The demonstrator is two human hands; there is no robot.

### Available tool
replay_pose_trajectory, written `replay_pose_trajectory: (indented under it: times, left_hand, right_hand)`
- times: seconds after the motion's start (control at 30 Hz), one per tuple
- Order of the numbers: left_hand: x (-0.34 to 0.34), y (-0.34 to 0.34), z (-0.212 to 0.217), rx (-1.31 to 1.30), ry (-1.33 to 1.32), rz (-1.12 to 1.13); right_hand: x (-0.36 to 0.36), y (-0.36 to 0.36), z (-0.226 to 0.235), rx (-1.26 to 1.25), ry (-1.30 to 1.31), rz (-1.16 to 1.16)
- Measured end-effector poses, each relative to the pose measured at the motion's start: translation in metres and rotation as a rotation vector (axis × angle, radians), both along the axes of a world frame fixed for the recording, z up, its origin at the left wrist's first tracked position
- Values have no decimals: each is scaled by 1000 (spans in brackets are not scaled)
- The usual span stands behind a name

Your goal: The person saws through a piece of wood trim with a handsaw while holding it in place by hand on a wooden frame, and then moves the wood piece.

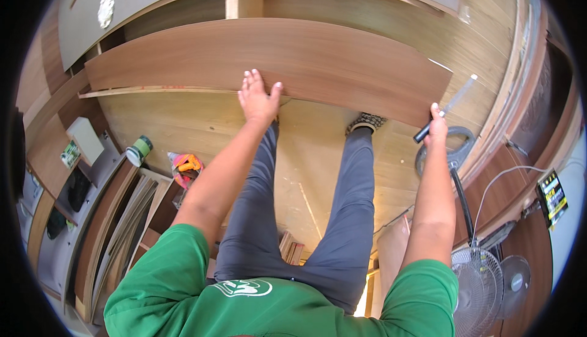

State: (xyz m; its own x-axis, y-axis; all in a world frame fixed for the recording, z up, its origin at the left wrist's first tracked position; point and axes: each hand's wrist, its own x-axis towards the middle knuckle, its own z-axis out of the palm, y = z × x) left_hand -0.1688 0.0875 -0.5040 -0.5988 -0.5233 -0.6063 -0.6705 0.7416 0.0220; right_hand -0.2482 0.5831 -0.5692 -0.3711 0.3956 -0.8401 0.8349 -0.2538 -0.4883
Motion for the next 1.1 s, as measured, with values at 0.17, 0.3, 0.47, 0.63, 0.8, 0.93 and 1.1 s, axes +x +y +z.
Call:
replay_pose_trajectory:
  times: [0.17, 0.3, 0.47, 0.63, 0.8, 0.93, 1.1]
  left_hand:
    - [2, -58, -20, 23, 494, -56]
    - [-43, -170, -54, -175, 595, 118]
    - [-82, -220, -59, -313, 279, 395]
    - [-78, -200, -84, -417, 449, 354]
    - [-73, -202, -85, -435, 479, 342]
    - [-75, -200, -83, -408, 506, 350]
    - [-74, -199, -80, -376, 497, 364]
  right_hand:
    - [2, -2, 4, 115, -24, 2]
    - [-6, -3, 35, 490, 96, 353]
    - [-19, -59, 144, 410, -46, 644]
    - [-44, -137, 204, 265, 5, 1117]
    - [-92, -251, 205, 190, -140, 1434]
    - [-114, -301, 190, 141, -206, 1498]
    - [-131, -345, 186, 163, -289, 1585]
